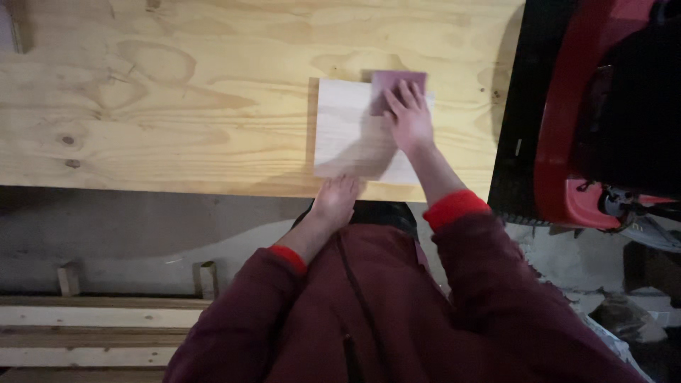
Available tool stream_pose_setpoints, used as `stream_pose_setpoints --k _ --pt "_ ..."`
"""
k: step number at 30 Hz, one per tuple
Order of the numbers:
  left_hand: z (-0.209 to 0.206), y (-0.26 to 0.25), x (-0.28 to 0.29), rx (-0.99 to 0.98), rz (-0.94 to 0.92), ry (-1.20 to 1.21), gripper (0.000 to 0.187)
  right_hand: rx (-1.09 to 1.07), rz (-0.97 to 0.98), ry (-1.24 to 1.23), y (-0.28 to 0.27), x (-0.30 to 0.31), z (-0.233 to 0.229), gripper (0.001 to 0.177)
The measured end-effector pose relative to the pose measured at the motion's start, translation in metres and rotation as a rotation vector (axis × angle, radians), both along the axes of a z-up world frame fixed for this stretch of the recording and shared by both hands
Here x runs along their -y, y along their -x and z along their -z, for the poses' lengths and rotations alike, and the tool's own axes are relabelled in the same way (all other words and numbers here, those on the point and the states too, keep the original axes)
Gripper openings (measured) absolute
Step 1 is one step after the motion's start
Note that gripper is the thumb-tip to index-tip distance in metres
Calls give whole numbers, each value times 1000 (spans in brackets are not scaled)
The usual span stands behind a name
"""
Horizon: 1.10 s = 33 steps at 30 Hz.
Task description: The person sands a small rectangular wooden board on a workbench using a sanding block. They repeatedly rub the sanding block across the surface of the board, moving it back and forth to smooth the wood.
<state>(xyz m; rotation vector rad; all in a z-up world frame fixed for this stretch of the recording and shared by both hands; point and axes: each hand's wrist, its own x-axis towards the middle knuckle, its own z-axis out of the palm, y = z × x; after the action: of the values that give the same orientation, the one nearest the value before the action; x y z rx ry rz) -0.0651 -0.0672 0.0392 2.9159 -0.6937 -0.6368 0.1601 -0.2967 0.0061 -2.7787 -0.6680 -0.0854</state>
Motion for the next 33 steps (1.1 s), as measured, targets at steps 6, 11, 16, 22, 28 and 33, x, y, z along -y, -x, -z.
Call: stream_pose_setpoints --k 6,11,16,22,28,33 --pt "13 -6 -2 26 3 96 93 17 4 12 80 66 -2 57" --pt "1 -13 -6 -89 -1 129 89 5 8 -14 157 74 -5 54" --pt "9 -9 -4 -72 21 92 88 37 54 -46 210 64 -6 58" --pt "72 10 -4 6 24 45 95 3 107 16 187 52 -19 60" --pt "75 12 -4 111 11 62 75 29 89 48 71 47 -2 60" --pt "138 28 0 179 -6 102 52 -21 143 86 16 35 7 60"
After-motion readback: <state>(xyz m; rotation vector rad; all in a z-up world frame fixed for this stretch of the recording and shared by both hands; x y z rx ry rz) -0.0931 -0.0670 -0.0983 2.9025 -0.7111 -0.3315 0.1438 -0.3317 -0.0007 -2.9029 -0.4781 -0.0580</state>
